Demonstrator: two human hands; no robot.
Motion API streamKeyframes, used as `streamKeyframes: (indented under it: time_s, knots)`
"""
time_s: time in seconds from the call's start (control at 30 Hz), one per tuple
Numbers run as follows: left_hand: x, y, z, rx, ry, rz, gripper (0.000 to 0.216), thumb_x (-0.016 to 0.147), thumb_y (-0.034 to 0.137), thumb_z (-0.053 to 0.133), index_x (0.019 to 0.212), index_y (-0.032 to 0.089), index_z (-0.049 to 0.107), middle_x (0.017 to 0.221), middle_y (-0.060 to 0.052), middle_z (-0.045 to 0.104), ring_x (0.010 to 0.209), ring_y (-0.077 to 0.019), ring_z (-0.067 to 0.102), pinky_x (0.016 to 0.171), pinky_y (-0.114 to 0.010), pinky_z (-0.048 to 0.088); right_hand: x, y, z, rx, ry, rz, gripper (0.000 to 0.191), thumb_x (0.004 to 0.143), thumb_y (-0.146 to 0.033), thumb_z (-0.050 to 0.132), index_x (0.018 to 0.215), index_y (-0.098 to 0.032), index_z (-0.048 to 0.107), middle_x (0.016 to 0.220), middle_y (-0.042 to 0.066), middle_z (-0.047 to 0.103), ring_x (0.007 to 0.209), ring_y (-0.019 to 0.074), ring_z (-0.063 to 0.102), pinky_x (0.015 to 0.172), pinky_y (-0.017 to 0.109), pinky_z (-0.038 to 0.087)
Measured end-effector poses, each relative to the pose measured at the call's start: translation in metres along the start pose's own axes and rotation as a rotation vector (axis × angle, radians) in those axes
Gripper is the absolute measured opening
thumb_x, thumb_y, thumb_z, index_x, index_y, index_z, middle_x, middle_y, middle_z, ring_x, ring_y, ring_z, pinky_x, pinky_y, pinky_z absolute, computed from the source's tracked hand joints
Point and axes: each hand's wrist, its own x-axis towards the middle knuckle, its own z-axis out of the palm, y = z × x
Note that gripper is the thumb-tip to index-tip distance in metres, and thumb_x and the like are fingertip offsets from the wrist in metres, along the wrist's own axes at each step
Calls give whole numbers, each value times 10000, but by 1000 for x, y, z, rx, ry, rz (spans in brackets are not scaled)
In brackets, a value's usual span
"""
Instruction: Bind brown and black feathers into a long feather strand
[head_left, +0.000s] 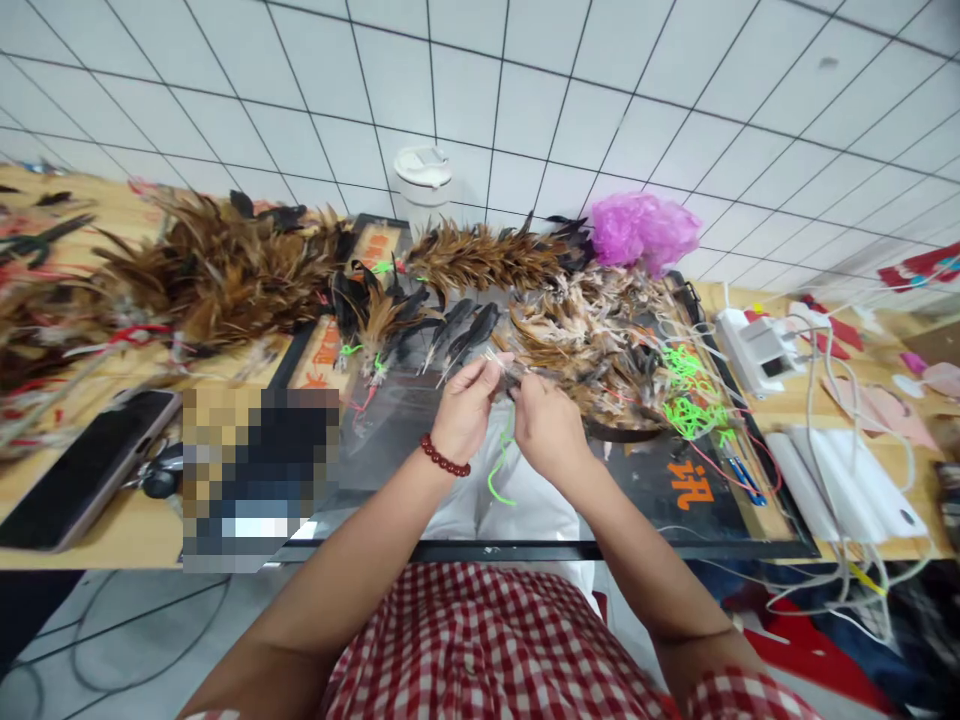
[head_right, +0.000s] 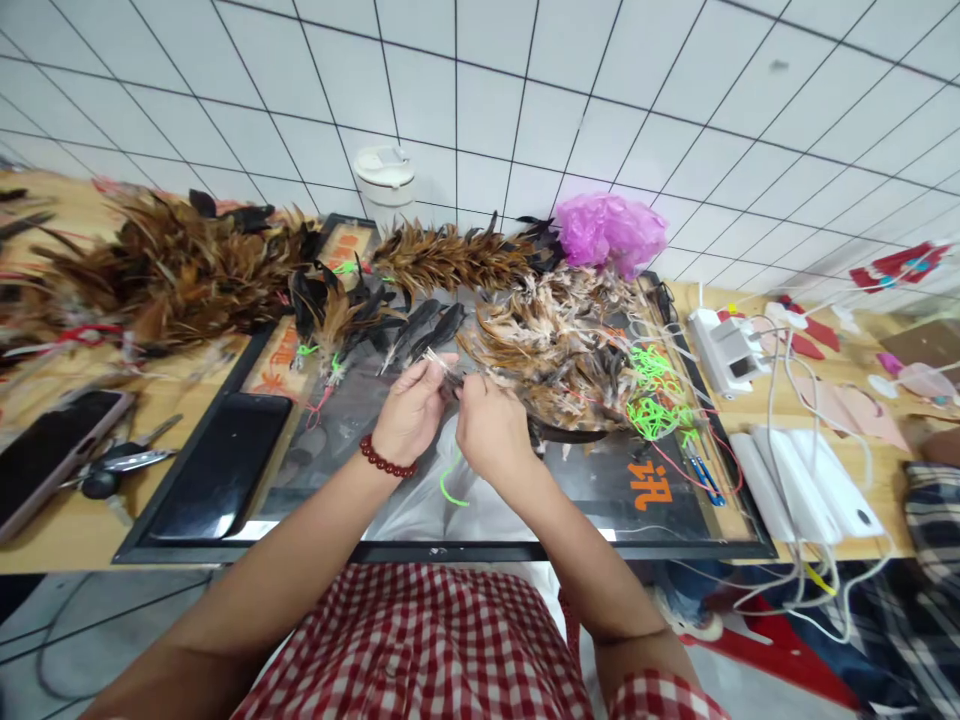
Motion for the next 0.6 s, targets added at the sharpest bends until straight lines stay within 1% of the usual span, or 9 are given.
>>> streamKeyframes:
  time_s: [0.07,0.1,0.17,0.23,0.3,0.33,0.43,0.53,0.6]
  knots:
    - [1,1,0,-58,25,-28,244,679,335,826,756,145,694,784,-30,687,782,-127,629,711,-239,480,4,1,0,99,-107,-3,284,987,-240,346,1086,-132,590,959,132,688,822,231,629,712,320,429]
    - [1,2,-1,-96,40,-37,240,710,334,806,729,146,658,728,-18,659,757,-125,629,698,-239,485,8,5,0,165,-149,-54,282,987,-252,364,1089,-133,599,968,127,694,832,224,633,719,312,435]
    - [2,9,-5,-169,100,-35,248,787,319,742,705,150,580,597,29,548,594,-84,568,611,-213,472,20,16,-2,307,-199,-220,248,976,-274,431,1029,-152,641,961,101,700,857,198,634,761,290,446]
    - [2,17,-12,-212,208,-18,244,866,283,655,708,155,519,530,71,431,432,-35,418,473,-161,384,38,28,-4,394,-189,-354,213,957,-282,493,951,-180,679,926,65,696,872,172,626,800,270,445]
    - [3,24,-19,-210,314,-24,241,908,245,588,710,156,482,509,88,370,365,-13,297,382,-133,254,59,32,-2,306,-65,-350,210,944,-238,498,976,-182,698,964,74,682,918,185,609,818,287,433]
    - [4,27,-22,-203,352,-32,242,914,234,574,710,156,470,506,90,360,354,-9,274,365,-128,212,70,29,1,224,-45,-370,225,936,-201,489,990,-186,707,1001,82,675,945,197,598,823,300,424]
    - [7,29,-29,-183,405,-37,238,906,230,578,714,159,455,500,94,352,346,-7,260,350,-118,188,99,8,15,38,-132,-585,376,895,-81,455,1159,-235,675,1171,76,641,984,206,565,830,327,397]
    - [9,26,-31,-150,436,-25,231,879,253,610,726,160,465,494,97,360,339,-6,250,341,-117,174,116,-14,31,-71,-181,-697,421,893,-94,469,1255,-250,617,1354,60,555,1077,236,519,837,350,377]
    - [11,24,-32,-123,458,-8,238,858,276,639,730,161,473,491,99,369,337,-6,252,338,-120,168,120,-21,38,-122,-228,-730,403,902,-122,482,1269,-237,602,1388,60,536,1110,253,492,833,363,366]
